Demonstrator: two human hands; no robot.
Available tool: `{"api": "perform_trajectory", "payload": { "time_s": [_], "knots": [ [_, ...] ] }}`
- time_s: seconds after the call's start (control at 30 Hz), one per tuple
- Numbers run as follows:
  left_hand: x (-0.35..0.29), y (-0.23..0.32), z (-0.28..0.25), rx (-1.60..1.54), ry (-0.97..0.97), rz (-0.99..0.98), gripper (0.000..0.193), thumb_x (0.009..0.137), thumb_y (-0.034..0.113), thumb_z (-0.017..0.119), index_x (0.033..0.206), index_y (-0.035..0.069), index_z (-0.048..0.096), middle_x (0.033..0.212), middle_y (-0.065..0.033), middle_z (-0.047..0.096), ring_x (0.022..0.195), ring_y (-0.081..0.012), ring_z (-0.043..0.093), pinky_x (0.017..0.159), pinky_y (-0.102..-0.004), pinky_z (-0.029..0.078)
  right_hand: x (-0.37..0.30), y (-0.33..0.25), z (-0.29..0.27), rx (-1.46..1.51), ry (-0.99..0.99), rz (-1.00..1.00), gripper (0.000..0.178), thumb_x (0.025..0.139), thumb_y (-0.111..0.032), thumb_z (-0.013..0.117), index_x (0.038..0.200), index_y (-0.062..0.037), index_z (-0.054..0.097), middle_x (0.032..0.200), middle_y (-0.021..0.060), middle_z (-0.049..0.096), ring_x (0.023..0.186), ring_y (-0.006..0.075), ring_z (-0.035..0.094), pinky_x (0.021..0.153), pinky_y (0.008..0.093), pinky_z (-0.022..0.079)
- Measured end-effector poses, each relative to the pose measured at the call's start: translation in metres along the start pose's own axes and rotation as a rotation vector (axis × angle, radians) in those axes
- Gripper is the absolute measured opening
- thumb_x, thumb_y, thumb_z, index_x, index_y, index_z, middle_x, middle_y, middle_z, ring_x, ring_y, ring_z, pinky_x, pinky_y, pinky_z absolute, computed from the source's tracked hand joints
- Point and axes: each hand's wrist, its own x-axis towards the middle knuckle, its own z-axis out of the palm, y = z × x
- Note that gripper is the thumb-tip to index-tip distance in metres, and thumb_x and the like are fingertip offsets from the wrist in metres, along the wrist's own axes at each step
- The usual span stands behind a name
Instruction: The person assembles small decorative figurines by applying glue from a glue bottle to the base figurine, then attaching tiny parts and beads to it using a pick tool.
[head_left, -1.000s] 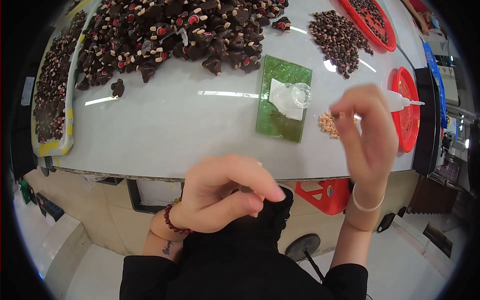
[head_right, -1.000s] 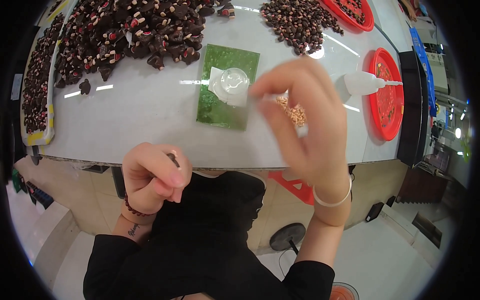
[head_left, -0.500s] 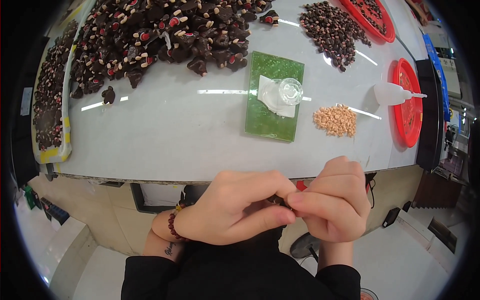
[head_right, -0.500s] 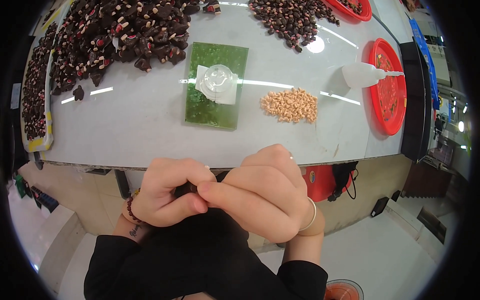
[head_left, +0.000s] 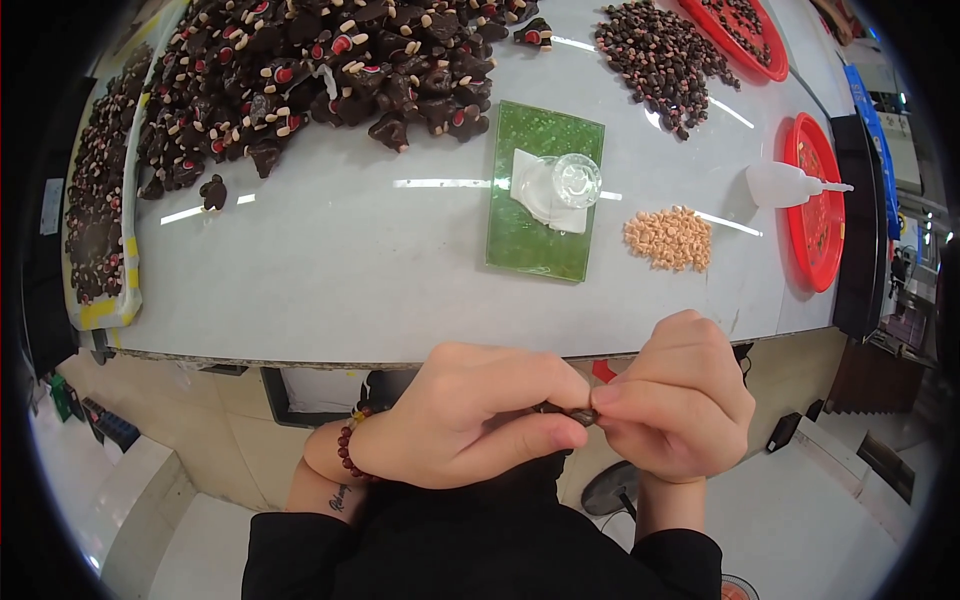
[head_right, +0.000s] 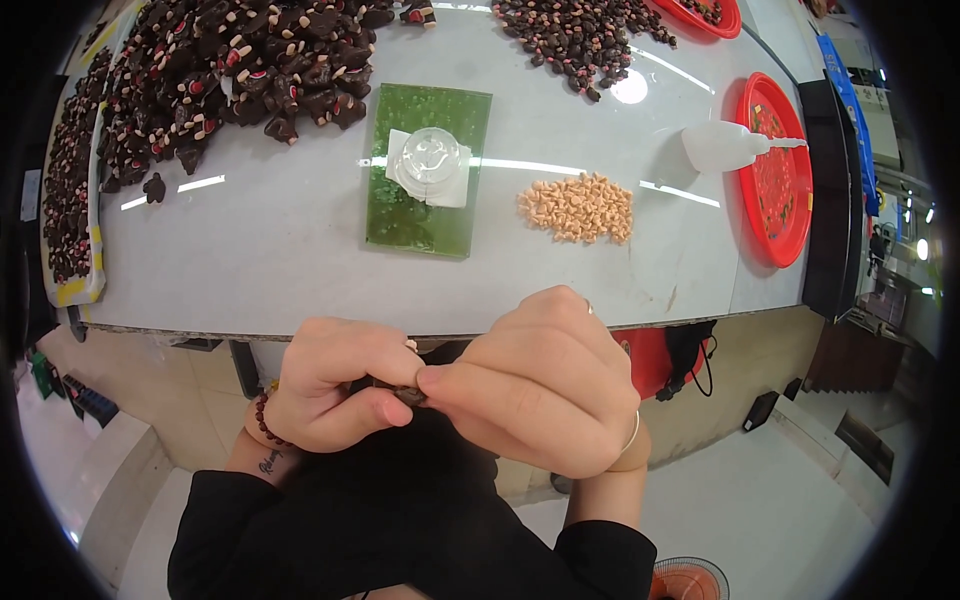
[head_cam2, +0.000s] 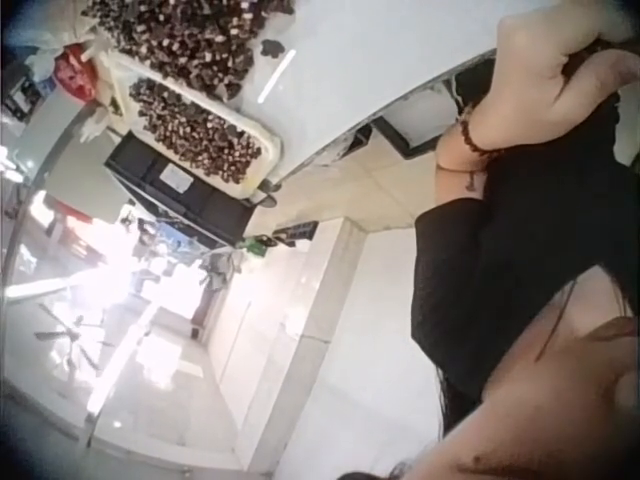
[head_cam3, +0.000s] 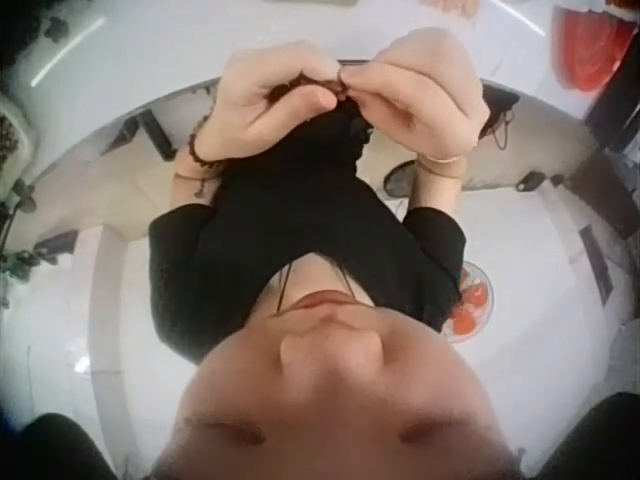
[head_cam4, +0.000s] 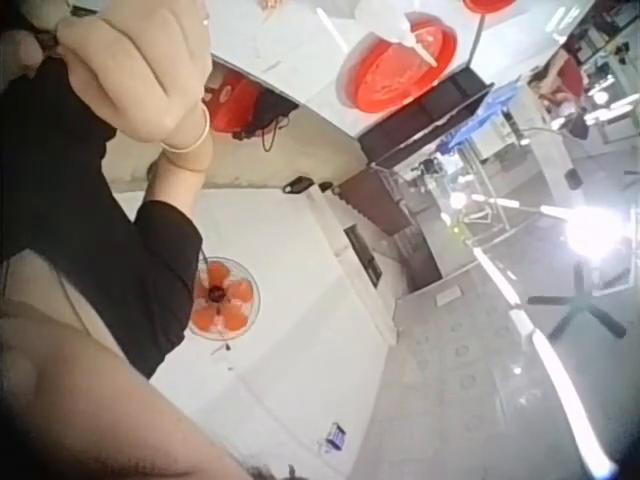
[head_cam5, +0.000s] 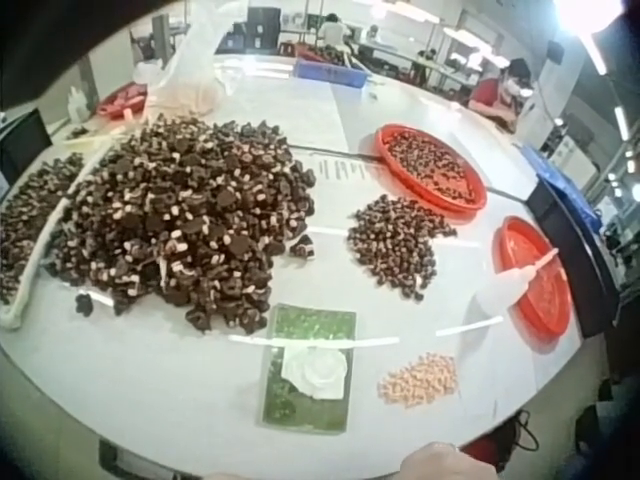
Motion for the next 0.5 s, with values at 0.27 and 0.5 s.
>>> {"api": "perform_trajectory", "payload": {
  "time_s": [0.27, 0.5],
  "knots": [
    [-0.002, 0.006, -0.001, 0.021, 0.091, 0.037, 0.022, 0.088, 0.024, 0.059, 0.090, 0.003, 0.064, 0.064, -0.0060, 0.056, 0.052, -0.0188, 0.052, 0.048, -0.0266, 0.041, 0.023, 0.022, -0.004, -0.141, 0.125, 0.068, 0.022, 0.059, 0.006, 0.069, 0.078, -0.0034, 0.064, 0.071, 0.0029, 0.059, 0.060, 0.0142, 0.053, 0.052, 0.0232, 0.039],
    [-0.013, 0.011, -0.011, -0.033, -0.156, 0.095, 0.022, 0.075, -0.001, 0.064, 0.093, 0.010, 0.067, 0.065, -0.0074, 0.056, 0.054, -0.0191, 0.053, 0.046, -0.0257, 0.041, 0.039, 0.048, 0.015, -0.182, 0.125, 0.175, 0.008, 0.071, 0.005, 0.064, 0.077, 0.0013, 0.061, 0.073, 0.0057, 0.059, 0.063, 0.0115, 0.056, 0.058, 0.0215, 0.046]
  ]
}}
